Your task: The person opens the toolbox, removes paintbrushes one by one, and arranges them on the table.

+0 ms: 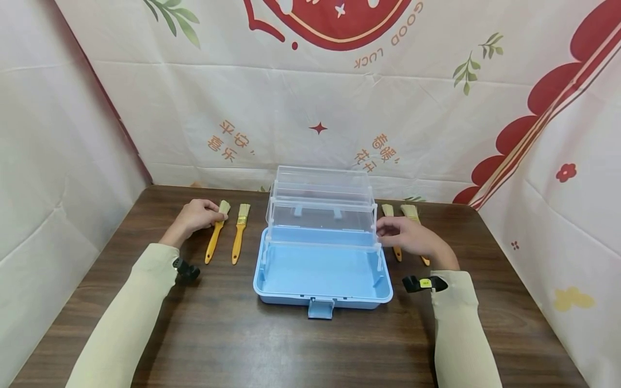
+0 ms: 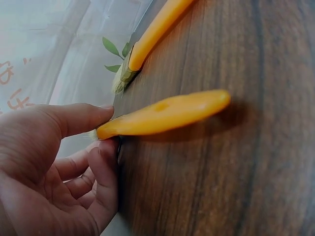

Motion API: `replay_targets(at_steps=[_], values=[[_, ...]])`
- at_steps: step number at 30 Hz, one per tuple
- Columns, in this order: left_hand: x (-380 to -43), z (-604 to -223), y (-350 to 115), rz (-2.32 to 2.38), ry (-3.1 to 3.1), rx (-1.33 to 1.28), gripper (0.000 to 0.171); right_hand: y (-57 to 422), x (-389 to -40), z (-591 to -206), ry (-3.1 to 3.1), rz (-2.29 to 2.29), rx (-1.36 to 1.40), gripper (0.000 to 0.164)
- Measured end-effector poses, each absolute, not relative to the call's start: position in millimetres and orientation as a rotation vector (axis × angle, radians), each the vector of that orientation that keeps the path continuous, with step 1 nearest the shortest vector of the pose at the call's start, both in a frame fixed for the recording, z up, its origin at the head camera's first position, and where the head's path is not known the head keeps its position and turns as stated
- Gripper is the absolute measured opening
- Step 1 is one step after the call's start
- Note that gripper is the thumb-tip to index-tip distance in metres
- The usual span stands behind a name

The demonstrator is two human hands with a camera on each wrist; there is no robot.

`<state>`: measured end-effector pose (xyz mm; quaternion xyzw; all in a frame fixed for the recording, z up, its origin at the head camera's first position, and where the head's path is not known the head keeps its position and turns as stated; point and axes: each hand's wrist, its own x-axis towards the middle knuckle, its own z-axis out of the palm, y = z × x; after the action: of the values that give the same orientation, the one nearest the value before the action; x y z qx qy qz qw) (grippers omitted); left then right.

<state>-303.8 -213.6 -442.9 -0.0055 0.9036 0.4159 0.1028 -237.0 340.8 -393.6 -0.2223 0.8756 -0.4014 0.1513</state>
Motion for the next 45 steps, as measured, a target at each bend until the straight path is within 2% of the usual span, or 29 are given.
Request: replay_targets(at_steps=[15, 45], values=[[-304.6, -442.1, -214.6, 1.249, 2.666, -0.072, 0.044, 341.2, -236.9, -394.0, 2.519, -1.165, -0.644, 0.021], [-302.7, -442.9, -213.8, 1.284, 2.650, -0.117, 0.043, 342.1, -239.2, -396.2, 2.521, -1.154, -0.641, 0.020]])
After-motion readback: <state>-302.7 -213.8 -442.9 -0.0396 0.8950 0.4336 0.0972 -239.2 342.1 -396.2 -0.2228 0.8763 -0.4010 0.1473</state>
